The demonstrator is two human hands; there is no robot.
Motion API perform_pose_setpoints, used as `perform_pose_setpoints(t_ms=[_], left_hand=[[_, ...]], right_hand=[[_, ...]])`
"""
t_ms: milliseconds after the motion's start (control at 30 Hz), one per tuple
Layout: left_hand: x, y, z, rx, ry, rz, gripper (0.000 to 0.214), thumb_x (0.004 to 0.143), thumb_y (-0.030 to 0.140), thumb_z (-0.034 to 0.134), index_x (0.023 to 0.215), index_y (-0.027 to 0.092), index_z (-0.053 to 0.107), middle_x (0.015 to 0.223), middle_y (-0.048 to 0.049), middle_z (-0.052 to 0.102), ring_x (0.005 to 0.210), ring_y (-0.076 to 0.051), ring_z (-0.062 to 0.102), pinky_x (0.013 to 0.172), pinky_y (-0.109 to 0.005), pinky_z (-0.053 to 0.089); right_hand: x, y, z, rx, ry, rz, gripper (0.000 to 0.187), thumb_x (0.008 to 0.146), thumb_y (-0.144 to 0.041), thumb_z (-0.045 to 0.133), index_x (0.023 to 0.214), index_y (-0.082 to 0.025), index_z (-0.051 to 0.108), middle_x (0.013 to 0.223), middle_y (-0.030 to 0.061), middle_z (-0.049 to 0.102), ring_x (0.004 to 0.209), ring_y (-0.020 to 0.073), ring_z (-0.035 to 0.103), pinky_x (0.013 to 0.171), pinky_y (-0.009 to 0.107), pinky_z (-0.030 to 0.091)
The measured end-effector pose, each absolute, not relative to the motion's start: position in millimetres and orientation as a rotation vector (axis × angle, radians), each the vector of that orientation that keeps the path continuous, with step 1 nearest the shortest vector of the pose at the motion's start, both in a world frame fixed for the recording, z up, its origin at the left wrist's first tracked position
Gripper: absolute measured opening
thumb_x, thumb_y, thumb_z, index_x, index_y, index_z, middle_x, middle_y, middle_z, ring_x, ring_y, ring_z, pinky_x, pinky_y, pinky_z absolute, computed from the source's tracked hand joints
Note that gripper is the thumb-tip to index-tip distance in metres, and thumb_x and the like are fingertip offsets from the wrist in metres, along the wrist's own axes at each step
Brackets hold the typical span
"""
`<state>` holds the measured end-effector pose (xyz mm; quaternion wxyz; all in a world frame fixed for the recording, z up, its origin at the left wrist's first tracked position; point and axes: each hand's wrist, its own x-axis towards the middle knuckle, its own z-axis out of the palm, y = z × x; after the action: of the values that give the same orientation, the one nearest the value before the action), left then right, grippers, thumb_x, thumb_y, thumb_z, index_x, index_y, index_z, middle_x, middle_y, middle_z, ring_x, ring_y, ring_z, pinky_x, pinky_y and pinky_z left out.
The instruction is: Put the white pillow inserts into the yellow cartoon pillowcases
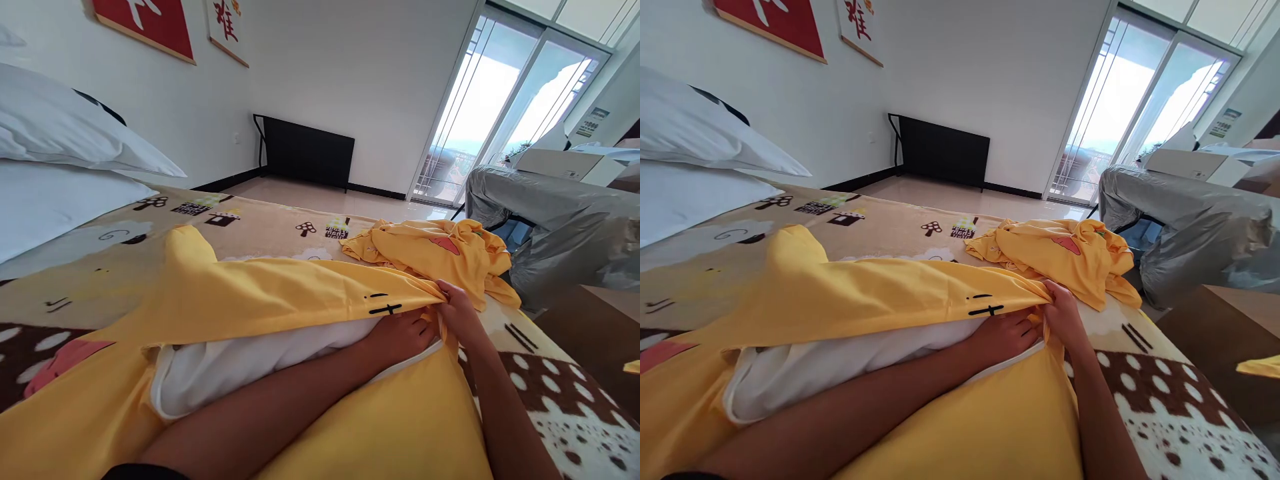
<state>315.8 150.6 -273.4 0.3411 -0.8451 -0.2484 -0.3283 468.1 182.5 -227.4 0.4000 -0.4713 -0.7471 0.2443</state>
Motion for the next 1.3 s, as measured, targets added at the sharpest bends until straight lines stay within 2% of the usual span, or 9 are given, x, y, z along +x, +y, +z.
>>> perform_pose_setpoints(t_ms=[167,333,467,567,667,733,900,1100,1300], left_hand=[[313.6,152.0,-273.8,-2.279,-0.701,-0.862,0.018,0.088,0.016,0.045,0.081,0.017,0.061,0.076,-0.0023,0.066,0.095,-0.019,0.062,0.088,-0.033,0.049],[308.4,149.0,-267.7,-2.412,-0.633,-0.866,0.021,0.089,0.015,0.041,0.087,0.015,0.062,0.093,-0.0041,0.067,0.108,-0.018,0.056,0.097,-0.032,0.043],[302.2,143.2,-256.1,-2.68,-0.666,-0.791,0.024,0.09,0.016,0.04,0.083,0.016,0.063,0.09,-0.0042,0.067,0.091,-0.016,0.06,0.085,-0.028,0.047],[299.9,142.6,-251.9,-2.918,-1.016,-1.032,0.023,0.091,0.026,0.042,0.091,0.019,0.064,0.091,-0.0028,0.068,0.088,-0.016,0.061,0.083,-0.028,0.049],[301.9,145.8,-253.2,-2.943,-1.403,-1.456,0.03,0.091,0.028,0.039,0.113,0.021,0.059,0.117,-0.0034,0.064,0.109,-0.016,0.057,0.098,-0.031,0.043],[304.3,147.8,-255.5,-2.881,-1.592,-1.581,0.035,0.09,0.027,0.04,0.12,0.019,0.055,0.126,-0.0052,0.059,0.116,-0.017,0.053,0.103,-0.034,0.04],[307.2,147.6,-259.7,-2.837,-1.743,-1.53,0.031,0.085,0.034,0.049,0.107,0.016,0.062,0.109,-0.0073,0.068,0.103,-0.022,0.061,0.095,-0.038,0.046],[310.1,150.6,-264.9,-2.738,-1.554,-1.646,0.039,0.09,0.045,0.04,0.118,0.025,0.059,0.112,-0.0018,0.067,0.11,-0.019,0.057,0.102,-0.038,0.042],[312.7,154.4,-268.2,-2.631,-1.605,-1.781,0.038,0.087,0.048,0.045,0.116,0.028,0.06,0.105,-0.0004,0.069,0.105,-0.02,0.059,0.1,-0.04,0.043]], right_hand=[[462.1,182.1,-229.3,-1.134,-1.701,0.821,0.026,0.059,-0.019,0.047,0.082,-0.016,0.059,0.075,0.0019,0.062,0.07,0.0168,0.051,0.063,0.024,0.042],[467.7,186.8,-231.9,-1.177,-1.716,0.744,0.025,0.06,-0.019,0.047,0.08,-0.015,0.061,0.073,0.001,0.061,0.07,0.017,0.051,0.062,0.025,0.041],[470.3,188.2,-230.7,-1.192,-1.752,0.678,0.023,0.061,-0.019,0.048,0.078,-0.015,0.062,0.071,0.0002,0.061,0.069,0.0168,0.051,0.06,0.024,0.04],[469.8,187.3,-229.7,-1.221,-1.758,0.655,0.018,0.061,-0.02,0.049,0.074,-0.016,0.06,0.068,-0.0004,0.061,0.068,0.0166,0.051,0.06,0.024,0.039],[468.1,185.2,-229.8,-1.192,-1.757,0.703,0.018,0.064,-0.021,0.048,0.076,-0.016,0.06,0.07,-0.0001,0.062,0.069,0.0169,0.052,0.061,0.024,0.04],[466.8,183.7,-230.5,-1.169,-1.752,0.743,0.021,0.065,-0.02,0.048,0.081,-0.016,0.062,0.074,0.0005,0.063,0.071,0.0172,0.053,0.062,0.024,0.041],[464.3,182.7,-232.4,-1.158,-1.738,0.764,0.024,0.065,-0.018,0.048,0.083,-0.017,0.063,0.075,0.0001,0.064,0.072,0.0173,0.055,0.063,0.024,0.042],[460.1,181.2,-231.6,-1.15,-1.732,0.795,0.022,0.064,-0.019,0.05,0.081,-0.016,0.063,0.071,-0.0003,0.063,0.068,0.0163,0.053,0.06,0.024,0.042],[453.9,174.6,-225.9,-1.171,-1.702,0.816,0.018,0.063,-0.021,0.051,0.076,-0.015,0.063,0.068,0.0002,0.062,0.066,0.0162,0.052,0.057,0.024,0.04]])
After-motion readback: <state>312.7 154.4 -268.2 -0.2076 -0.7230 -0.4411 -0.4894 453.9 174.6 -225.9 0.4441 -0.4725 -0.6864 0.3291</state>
